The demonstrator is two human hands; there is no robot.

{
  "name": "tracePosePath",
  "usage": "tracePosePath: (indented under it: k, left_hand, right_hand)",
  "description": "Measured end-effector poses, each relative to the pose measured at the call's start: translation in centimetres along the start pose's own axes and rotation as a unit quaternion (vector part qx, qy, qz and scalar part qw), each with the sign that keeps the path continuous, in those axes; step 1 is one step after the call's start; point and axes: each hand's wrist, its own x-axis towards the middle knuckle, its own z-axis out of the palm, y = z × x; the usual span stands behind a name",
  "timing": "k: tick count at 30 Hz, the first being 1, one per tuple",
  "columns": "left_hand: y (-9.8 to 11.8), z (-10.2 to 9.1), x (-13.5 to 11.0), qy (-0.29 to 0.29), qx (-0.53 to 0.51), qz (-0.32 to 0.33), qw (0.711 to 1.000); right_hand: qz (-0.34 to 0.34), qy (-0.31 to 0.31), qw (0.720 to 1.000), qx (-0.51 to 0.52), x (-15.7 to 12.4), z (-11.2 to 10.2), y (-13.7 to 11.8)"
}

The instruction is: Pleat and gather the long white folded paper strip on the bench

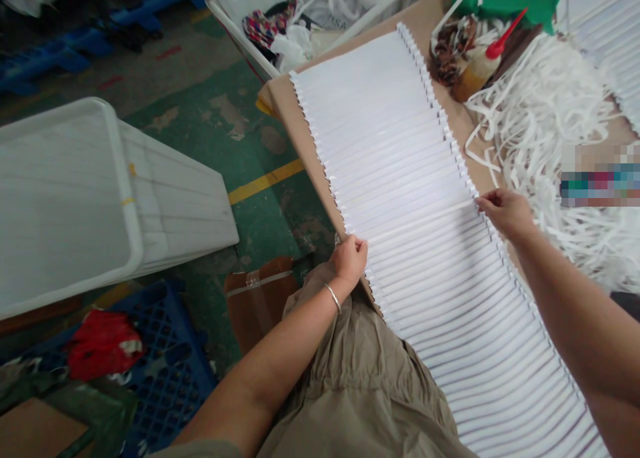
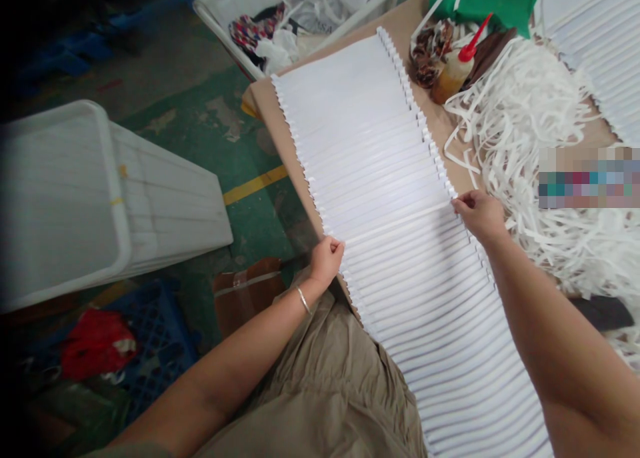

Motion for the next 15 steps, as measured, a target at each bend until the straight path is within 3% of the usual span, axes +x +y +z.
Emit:
tracePosePath:
  k: [15]
  left_hand:
    - [1.2, -0.5, 0.2, -0.013, 0.056, -0.021, 0.998]
  right_hand:
    - [-0.011, 0.025, 0.998, -0.056, 0.6, 1.5, -1.5]
